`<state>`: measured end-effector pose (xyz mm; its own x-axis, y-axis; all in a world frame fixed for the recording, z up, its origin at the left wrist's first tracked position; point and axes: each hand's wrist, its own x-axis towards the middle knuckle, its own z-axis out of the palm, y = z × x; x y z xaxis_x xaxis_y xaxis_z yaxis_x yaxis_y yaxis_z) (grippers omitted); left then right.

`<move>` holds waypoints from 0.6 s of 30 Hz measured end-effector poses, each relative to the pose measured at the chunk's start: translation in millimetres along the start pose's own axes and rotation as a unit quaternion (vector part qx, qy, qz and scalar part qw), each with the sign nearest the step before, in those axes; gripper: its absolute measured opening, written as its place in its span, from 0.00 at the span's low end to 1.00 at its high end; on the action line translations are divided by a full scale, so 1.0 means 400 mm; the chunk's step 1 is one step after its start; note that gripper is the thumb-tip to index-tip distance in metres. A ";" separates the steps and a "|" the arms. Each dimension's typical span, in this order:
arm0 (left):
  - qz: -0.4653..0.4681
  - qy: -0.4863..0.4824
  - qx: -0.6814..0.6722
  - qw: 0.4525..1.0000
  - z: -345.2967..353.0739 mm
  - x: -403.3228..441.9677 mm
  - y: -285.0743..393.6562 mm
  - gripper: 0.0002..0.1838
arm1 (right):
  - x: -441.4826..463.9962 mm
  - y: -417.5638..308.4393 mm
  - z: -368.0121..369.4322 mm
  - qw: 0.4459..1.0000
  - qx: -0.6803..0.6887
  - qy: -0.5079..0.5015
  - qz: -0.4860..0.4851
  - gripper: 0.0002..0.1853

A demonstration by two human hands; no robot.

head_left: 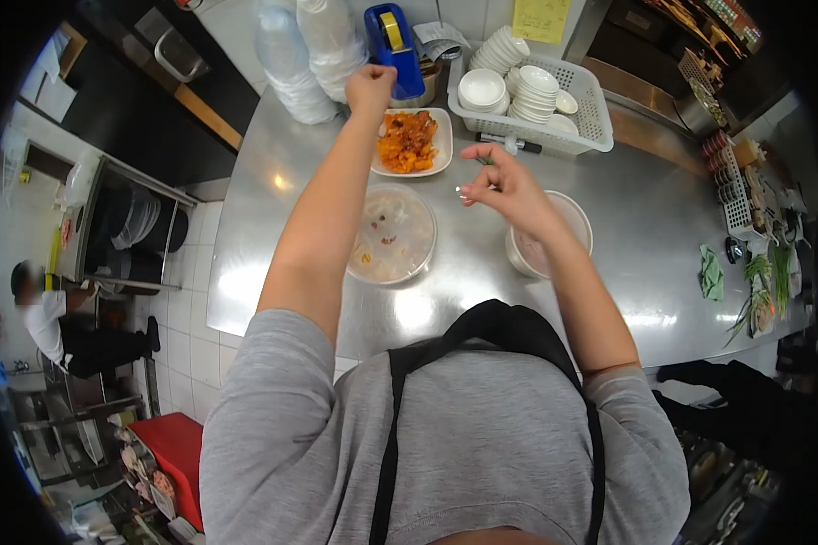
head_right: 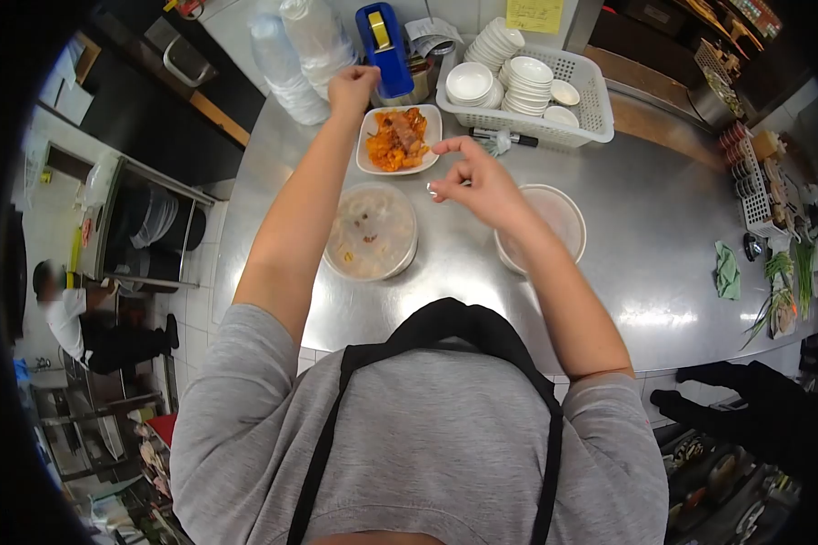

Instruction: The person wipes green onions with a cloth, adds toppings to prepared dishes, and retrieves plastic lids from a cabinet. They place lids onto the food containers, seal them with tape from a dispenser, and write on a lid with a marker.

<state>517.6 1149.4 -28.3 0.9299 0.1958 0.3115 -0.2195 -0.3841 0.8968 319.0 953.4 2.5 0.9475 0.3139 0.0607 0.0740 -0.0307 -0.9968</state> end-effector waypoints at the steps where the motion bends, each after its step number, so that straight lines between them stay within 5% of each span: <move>1: -0.045 0.007 -0.160 0.986 -0.040 -0.028 0.023 0.07 | 0.001 0.003 -0.023 0.998 -0.028 -0.045 0.038 0.20; 2: -0.084 0.015 -0.316 0.945 -0.086 -0.054 0.048 0.07 | 0.004 -0.003 -0.043 0.998 -0.024 -0.052 0.038 0.20; 4: -0.043 0.063 -0.399 0.914 -0.192 -0.135 0.104 0.08 | 0.018 -0.023 -0.075 0.988 -0.072 -0.110 0.083 0.20; 9: -0.072 0.184 -0.346 0.917 -0.366 -0.406 0.091 0.09 | 0.113 -0.011 -0.084 0.925 -0.116 -0.339 0.123 0.12; 11: -0.125 0.198 -0.334 0.913 -0.383 -0.491 0.030 0.08 | 0.152 0.037 -0.064 0.859 -0.211 -0.433 0.175 0.13; 15: -0.231 0.222 -0.307 0.896 -0.344 -0.590 -0.123 0.07 | 0.200 0.183 -0.016 0.811 -0.278 -0.462 0.227 0.11; 17: -0.272 0.175 -0.238 0.916 -0.317 -0.613 -0.146 0.08 | 0.207 0.224 0.008 0.841 -0.202 -0.456 0.208 0.10; 18: -0.271 0.175 -0.241 0.915 -0.309 -0.617 -0.151 0.08 | 0.210 0.196 0.028 0.824 -0.273 -0.473 0.148 0.10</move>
<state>265.0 1235.6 -120.5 0.8080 0.5489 -0.2142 0.0633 0.2806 0.9577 400.7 988.0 -71.2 0.3015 0.8076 -0.5069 0.2567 -0.5807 -0.7726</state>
